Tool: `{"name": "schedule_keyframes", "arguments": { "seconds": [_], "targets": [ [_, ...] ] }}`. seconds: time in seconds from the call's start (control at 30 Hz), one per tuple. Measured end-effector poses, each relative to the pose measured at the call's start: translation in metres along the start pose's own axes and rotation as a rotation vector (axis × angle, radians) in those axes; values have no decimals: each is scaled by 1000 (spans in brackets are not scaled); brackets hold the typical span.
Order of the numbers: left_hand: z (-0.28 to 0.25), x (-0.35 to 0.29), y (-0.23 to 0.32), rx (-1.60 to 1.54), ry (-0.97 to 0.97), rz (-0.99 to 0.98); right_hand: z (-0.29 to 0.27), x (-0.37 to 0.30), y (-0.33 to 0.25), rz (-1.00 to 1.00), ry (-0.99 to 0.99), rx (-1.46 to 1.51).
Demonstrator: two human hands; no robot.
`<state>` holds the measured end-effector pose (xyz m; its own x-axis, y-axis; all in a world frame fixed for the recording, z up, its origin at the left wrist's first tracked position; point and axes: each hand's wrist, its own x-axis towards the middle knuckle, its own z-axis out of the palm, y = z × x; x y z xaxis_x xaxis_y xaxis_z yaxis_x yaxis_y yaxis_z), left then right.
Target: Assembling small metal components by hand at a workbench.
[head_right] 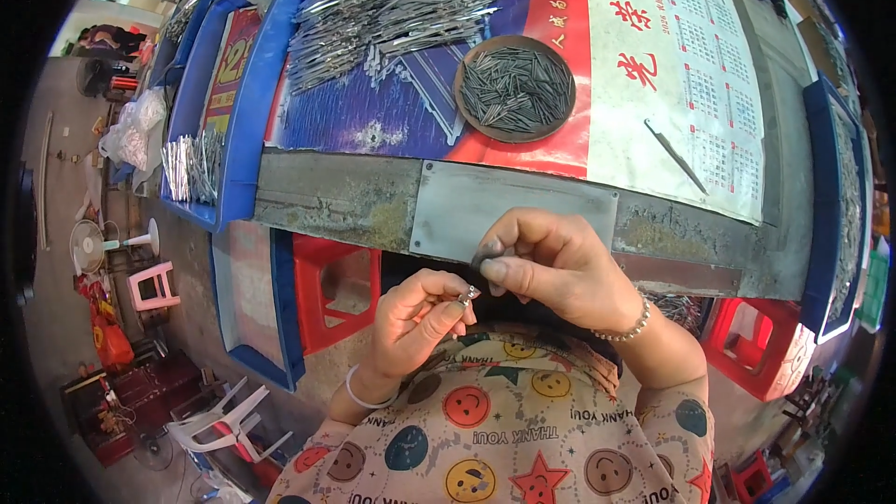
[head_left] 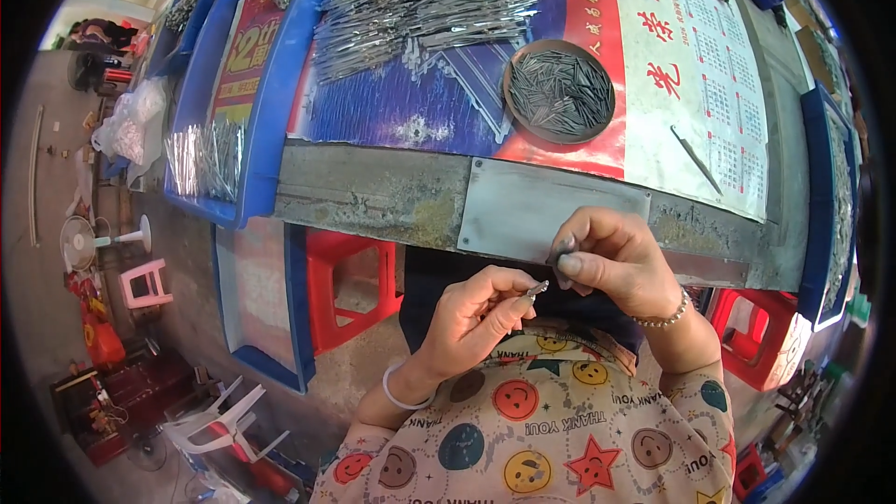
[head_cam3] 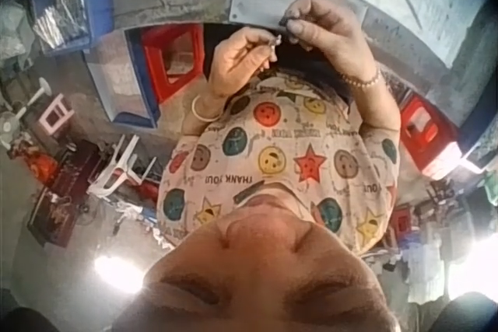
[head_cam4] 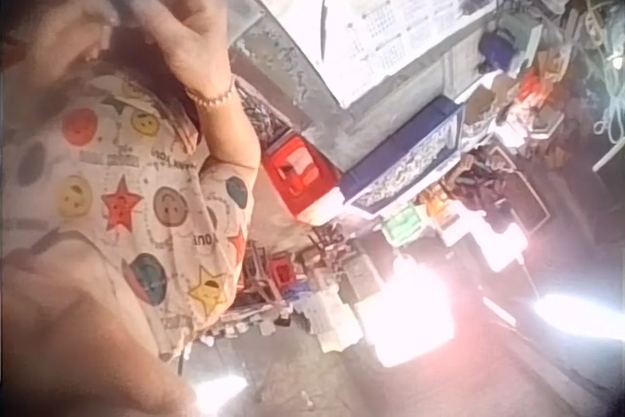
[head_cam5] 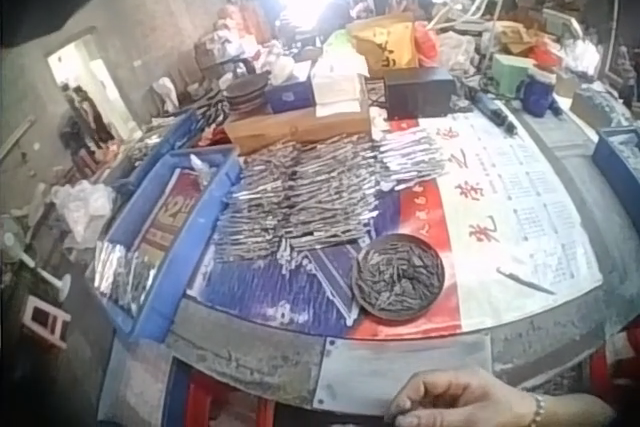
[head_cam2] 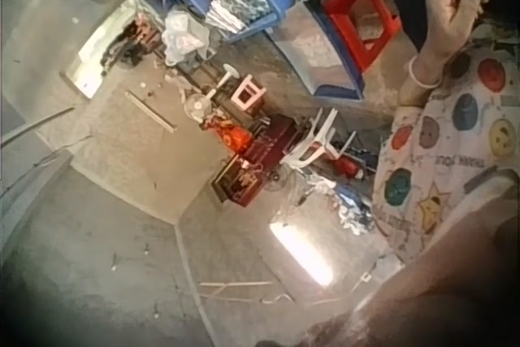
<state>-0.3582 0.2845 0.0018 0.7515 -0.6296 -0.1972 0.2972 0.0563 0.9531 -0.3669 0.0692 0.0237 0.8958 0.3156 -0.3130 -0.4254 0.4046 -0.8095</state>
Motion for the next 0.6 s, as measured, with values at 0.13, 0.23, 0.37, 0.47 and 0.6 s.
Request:
{"name": "schedule_keyframes", "arguments": {
  "seconds": [0.13,0.23,0.37,0.47,0.6],
  "targets": [
    [-3,-1,-1,32,5,18,7,-5,-9,-11,-38,-102],
    [-4,-3,-2,32,9,26,6,-7,-10,-42,-94,-171],
    [-5,-3,0,75,12,27,8,-7,-5,-43,-74,-103],
    [-4,-2,0,89,10,63,8,-6,-4,-26,-69,-86],
    [-6,-1,-2,84,5,90,8,-3,-3,-22,-84,-50]
  ]
}}
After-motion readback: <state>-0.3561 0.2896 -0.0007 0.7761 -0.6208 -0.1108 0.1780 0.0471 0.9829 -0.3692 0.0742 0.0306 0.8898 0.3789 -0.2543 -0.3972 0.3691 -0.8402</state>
